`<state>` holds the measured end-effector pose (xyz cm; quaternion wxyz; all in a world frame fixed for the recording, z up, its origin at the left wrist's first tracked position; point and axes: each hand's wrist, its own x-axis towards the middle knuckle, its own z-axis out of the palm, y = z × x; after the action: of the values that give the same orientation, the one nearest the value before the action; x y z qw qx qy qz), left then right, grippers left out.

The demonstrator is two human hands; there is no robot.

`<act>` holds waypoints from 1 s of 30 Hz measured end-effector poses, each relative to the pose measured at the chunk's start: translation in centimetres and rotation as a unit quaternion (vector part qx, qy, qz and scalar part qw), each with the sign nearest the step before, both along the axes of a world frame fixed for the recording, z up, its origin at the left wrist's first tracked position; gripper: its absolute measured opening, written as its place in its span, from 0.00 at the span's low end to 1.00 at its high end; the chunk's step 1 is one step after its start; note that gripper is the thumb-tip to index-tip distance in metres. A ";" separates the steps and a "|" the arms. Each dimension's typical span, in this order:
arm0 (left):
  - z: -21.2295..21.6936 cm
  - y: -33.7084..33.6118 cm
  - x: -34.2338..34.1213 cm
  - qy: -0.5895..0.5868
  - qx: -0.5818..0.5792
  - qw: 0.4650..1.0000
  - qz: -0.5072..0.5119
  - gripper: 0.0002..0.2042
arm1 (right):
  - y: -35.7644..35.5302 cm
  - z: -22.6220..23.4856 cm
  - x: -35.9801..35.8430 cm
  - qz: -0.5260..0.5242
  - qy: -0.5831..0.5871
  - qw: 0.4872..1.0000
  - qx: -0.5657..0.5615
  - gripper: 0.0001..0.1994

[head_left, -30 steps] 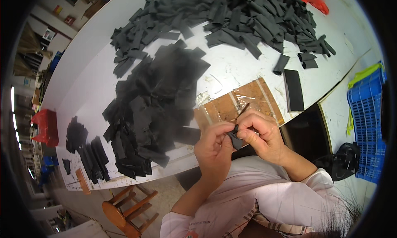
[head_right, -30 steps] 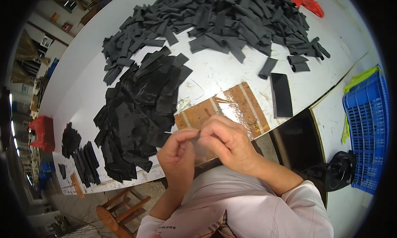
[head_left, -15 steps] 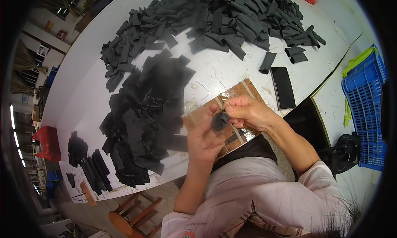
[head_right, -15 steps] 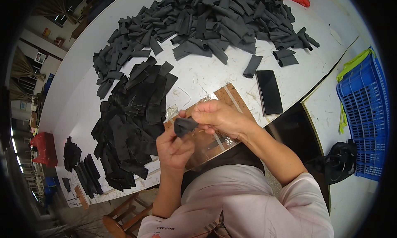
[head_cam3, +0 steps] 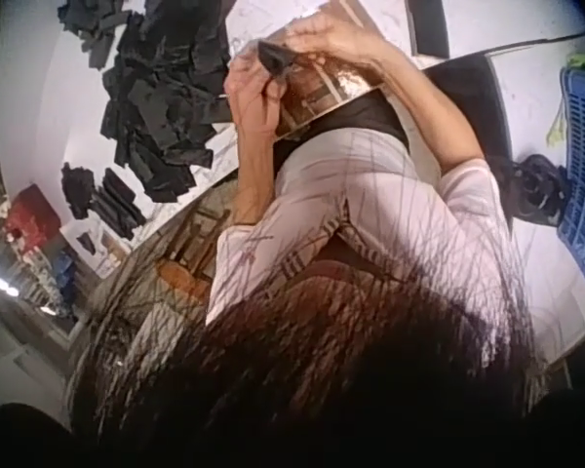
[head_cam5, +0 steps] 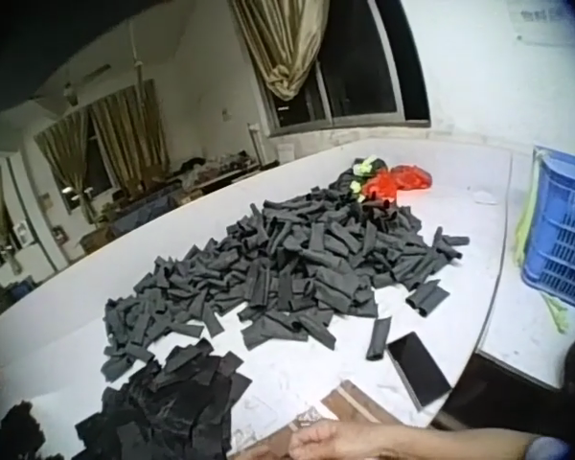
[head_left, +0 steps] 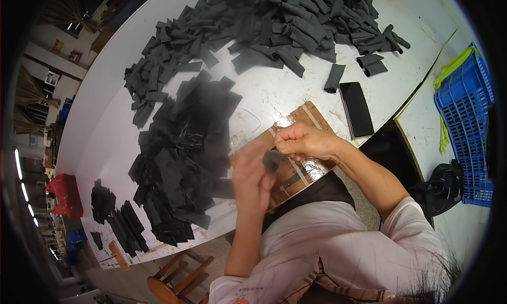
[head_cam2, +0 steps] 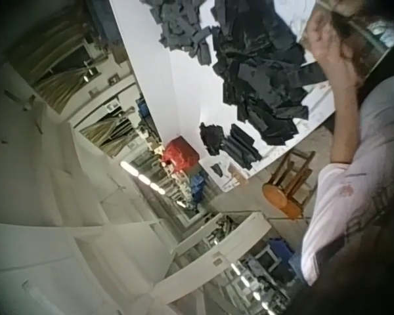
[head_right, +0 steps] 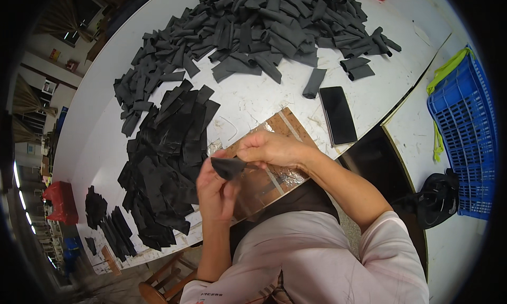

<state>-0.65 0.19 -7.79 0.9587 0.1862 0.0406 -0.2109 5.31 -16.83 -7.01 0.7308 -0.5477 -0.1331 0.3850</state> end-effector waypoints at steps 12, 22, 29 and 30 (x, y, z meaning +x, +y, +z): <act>4.5 -1.1 0.0 -0.192 0.295 0.893 0.281 0.05 | 0.6 6.0 -2.8 -0.122 -0.575 0.767 -0.257 0.11; 4.3 -1.0 1.8 -0.315 0.447 0.830 0.111 0.12 | 0.4 2.0 -2.4 -0.128 -0.559 0.786 -0.231 0.09; 4.8 -1.6 2.8 -0.394 0.601 0.695 0.016 0.07 | -0.1 -1.1 -2.9 -0.101 -0.480 0.832 -0.257 0.10; 4.8 -1.8 2.5 -0.407 0.574 0.702 0.109 0.07 | 0.3 -0.2 -2.4 -0.092 -0.513 0.802 -0.291 0.10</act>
<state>1.85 -1.58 -2.99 0.6059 0.7624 -0.2203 0.0551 2.96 -16.54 -7.20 0.3944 -0.8619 -0.3189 -0.0007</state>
